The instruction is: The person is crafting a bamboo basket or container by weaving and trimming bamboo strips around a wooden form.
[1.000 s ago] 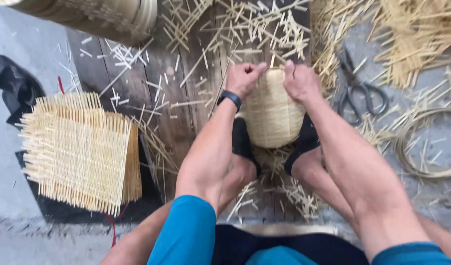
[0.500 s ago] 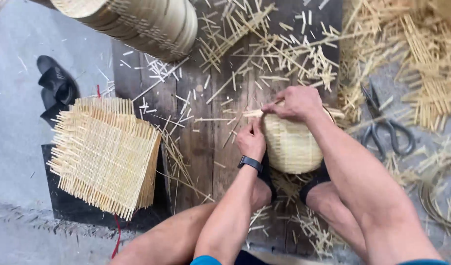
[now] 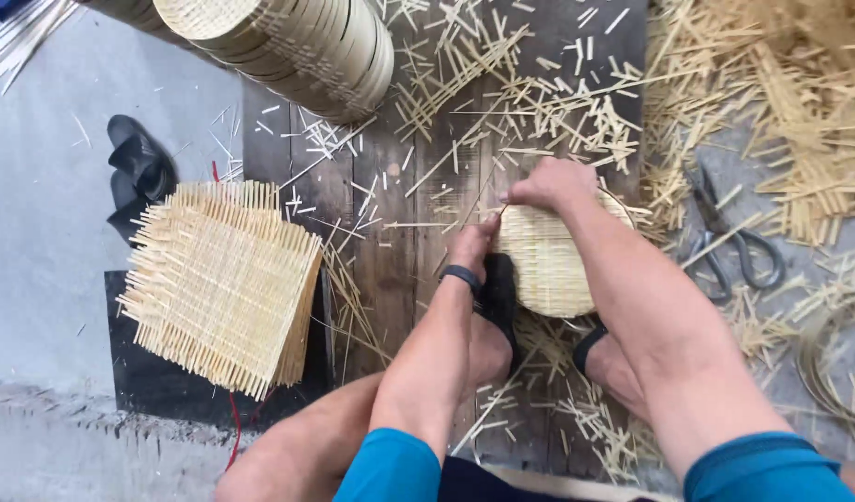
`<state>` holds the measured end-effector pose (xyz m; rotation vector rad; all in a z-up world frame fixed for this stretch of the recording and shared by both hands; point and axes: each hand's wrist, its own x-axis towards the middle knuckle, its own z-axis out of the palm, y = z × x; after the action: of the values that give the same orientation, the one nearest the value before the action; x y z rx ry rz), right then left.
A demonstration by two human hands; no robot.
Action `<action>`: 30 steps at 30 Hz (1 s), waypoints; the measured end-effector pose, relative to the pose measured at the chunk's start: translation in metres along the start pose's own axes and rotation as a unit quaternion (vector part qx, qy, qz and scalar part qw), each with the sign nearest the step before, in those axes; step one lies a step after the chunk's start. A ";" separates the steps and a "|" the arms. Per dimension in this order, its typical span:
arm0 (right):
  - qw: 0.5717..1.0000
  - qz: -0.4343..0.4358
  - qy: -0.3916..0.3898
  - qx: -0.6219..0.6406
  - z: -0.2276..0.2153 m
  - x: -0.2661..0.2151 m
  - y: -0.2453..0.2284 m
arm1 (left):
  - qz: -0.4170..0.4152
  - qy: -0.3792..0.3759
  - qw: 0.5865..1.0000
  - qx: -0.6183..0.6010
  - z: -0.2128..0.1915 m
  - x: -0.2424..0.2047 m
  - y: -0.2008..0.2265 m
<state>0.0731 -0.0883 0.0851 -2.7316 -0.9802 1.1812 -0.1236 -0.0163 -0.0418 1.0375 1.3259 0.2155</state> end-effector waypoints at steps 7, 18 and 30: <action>0.958 -0.107 0.193 0.182 -0.047 -0.080 0.122 | 0.026 -0.154 0.972 0.175 -0.011 -0.010 0.012; 0.994 0.102 0.014 0.035 0.069 -0.162 0.338 | 0.463 -0.182 0.839 0.220 0.067 -0.197 0.144; 0.972 0.098 0.175 0.118 0.146 -0.095 0.326 | 0.478 -0.073 0.751 0.449 0.065 -0.153 0.049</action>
<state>0.1038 -0.4363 -0.0365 -2.7516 -0.5051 0.7322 -0.0924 -0.1228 0.0916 2.4794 0.5752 0.2436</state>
